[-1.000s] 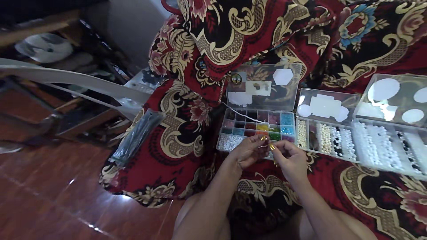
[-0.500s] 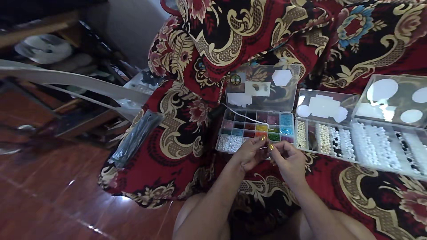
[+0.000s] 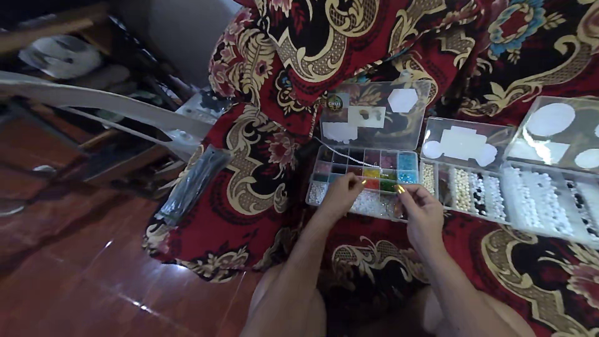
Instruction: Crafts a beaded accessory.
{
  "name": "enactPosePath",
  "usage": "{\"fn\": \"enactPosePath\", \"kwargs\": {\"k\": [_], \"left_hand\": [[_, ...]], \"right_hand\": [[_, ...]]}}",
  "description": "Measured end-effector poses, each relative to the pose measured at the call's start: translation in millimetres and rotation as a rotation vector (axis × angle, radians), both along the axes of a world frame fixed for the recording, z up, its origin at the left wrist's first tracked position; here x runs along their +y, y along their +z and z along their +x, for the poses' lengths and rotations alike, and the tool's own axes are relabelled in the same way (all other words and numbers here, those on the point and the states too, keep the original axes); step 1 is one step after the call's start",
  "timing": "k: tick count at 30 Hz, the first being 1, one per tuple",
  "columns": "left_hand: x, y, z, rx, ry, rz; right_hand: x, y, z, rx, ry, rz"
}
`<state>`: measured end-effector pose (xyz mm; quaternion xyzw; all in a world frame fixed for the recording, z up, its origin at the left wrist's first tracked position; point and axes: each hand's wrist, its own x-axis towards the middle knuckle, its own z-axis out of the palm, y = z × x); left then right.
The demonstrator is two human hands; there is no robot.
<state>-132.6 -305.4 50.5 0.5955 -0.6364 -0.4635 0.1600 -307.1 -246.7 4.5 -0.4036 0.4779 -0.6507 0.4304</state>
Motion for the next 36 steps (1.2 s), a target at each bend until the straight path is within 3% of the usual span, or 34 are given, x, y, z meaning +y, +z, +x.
{"fn": "enactPosePath", "kwargs": {"k": [3, 8, 11, 17, 22, 36], "left_hand": [[-1, -5, 10, -0.012, 0.005, -0.021], [4, -1, 2, 0.787, 0.246, 0.313], [6, -3, -2, 0.974, 0.297, 0.427], [10, -9, -14, 1.035, 0.352, 0.473], [15, -7, -27, 0.937, 0.392, 0.497], [22, -24, -35, 1.018, 0.361, 0.603]], "right_hand": [[1, -1, 3, 0.042, 0.026, 0.014], [2, -1, 4, 0.13, 0.022, 0.01], [3, 0, 4, 0.141, 0.02, 0.003], [4, -1, 6, 0.154, 0.02, -0.036], [6, -3, 7, 0.168, 0.034, -0.113], [8, -8, 10, 0.325, 0.01, -0.171]]}}
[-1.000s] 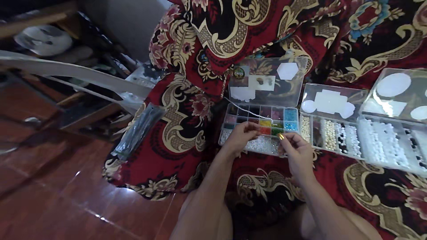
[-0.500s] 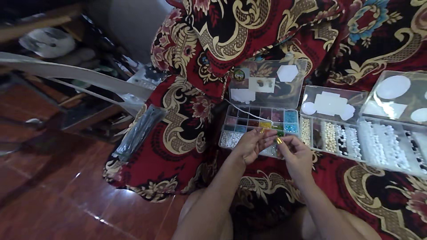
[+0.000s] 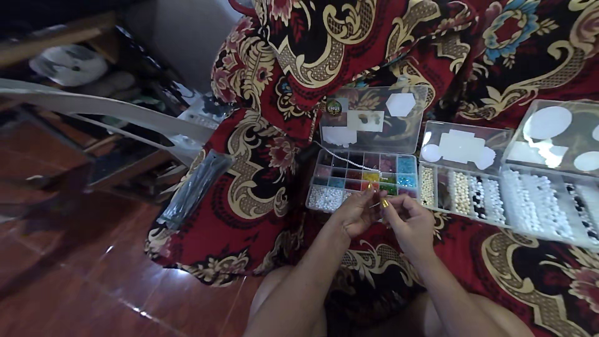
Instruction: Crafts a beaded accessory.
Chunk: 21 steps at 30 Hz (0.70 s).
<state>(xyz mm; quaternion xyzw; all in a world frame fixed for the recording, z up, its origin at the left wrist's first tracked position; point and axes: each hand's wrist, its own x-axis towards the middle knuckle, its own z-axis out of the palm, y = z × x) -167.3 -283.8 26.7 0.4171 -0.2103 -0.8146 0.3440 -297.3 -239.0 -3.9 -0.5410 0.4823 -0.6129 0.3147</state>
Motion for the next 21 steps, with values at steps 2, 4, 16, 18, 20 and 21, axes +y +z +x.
{"fn": "enactPosePath", "kwargs": {"k": [2, 4, 16, 18, 20, 21], "left_hand": [[0.9, -0.1, -0.9, 0.001, -0.003, 0.005], [1.6, -1.0, -1.3, 0.008, -0.003, 0.011], [3.5, -7.8, 0.9, 0.088, -0.014, 0.076], [3.2, -9.3, 0.8, 0.095, -0.016, 0.086], [3.4, -9.0, 0.1, 0.094, -0.014, 0.095], [3.5, -9.3, -0.2, 0.096, -0.013, 0.095]], "right_hand": [[0.1, 0.1, 0.1, 0.024, -0.01, 0.003], [0.2, -0.3, 0.5, 0.039, -0.021, 0.003], [0.5, -3.3, 2.1, 0.134, -0.036, -0.009], [0.0, -2.9, 1.9, 0.137, -0.036, -0.005], [-0.3, -2.9, 2.0, 0.126, -0.034, 0.0], [-0.3, -2.8, 1.9, 0.117, -0.032, 0.005]]}}
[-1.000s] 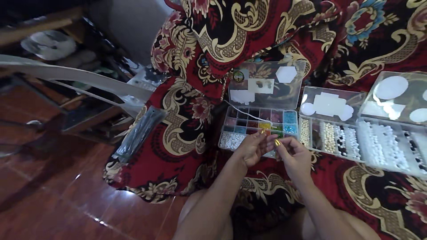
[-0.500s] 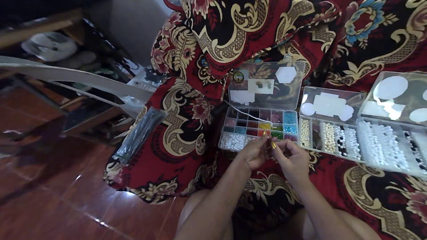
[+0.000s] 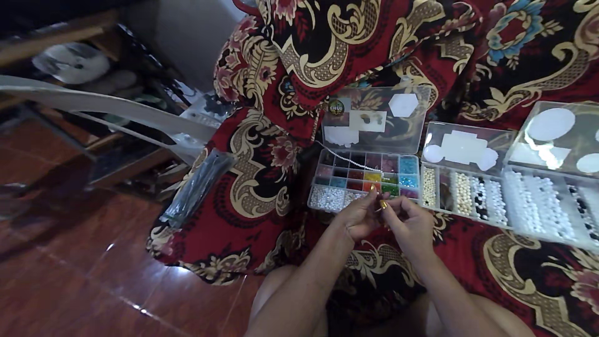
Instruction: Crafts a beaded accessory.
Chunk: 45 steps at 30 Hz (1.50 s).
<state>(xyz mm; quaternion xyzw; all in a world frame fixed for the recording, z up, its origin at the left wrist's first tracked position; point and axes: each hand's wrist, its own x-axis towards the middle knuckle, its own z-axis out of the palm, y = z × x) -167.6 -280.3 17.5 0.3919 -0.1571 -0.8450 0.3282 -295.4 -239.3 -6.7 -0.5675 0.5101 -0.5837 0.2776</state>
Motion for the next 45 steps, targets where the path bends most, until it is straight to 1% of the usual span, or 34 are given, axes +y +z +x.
{"fn": "enactPosePath", "kwargs": {"k": [14, 23, 33, 41, 45], "left_hand": [[-1, -5, -2, 0.003, -0.003, -0.018], [0, 5, -3, -0.029, 0.005, -0.048], [0, 7, -2, -0.042, 0.0, -0.076], [0, 5, -3, -0.036, 0.001, -0.061], [-1, 5, -3, -0.047, 0.004, -0.059]], "right_hand": [[0, 1, -2, -0.009, 0.002, 0.04], [1, 5, -3, -0.029, -0.003, 0.085], [0, 7, -2, -0.05, 0.0, 0.073], [1, 6, -2, -0.031, -0.003, 0.057], [0, 6, -2, -0.063, 0.002, 0.059]]}}
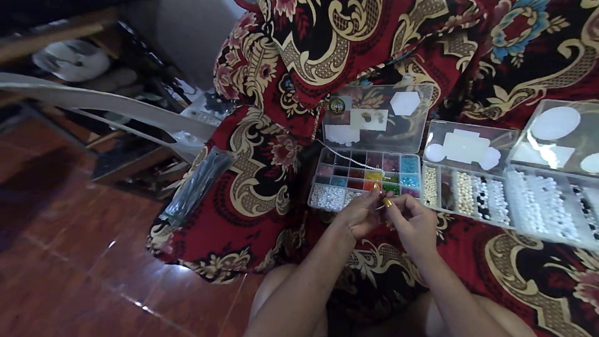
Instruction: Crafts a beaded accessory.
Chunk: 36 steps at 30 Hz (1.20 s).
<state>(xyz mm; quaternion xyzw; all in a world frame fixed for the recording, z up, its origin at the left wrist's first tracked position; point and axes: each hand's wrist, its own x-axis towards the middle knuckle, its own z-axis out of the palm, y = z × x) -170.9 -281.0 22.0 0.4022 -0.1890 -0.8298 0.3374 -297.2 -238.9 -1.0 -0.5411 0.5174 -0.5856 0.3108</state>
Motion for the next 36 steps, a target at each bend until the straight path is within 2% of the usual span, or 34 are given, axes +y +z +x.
{"fn": "enactPosePath", "kwargs": {"k": [20, 25, 36], "left_hand": [[0.4, 2.6, -1.2, -0.01, 0.005, 0.003], [0.1, 6.2, -1.5, -0.082, 0.007, -0.073], [0.4, 5.2, -0.3, -0.083, 0.01, -0.113]], "right_hand": [[0.4, 2.7, 0.1, -0.019, -0.014, 0.035], [0.2, 2.4, -0.5, -0.007, -0.016, 0.041], [0.8, 3.0, -0.5, -0.037, -0.002, 0.055]]}}
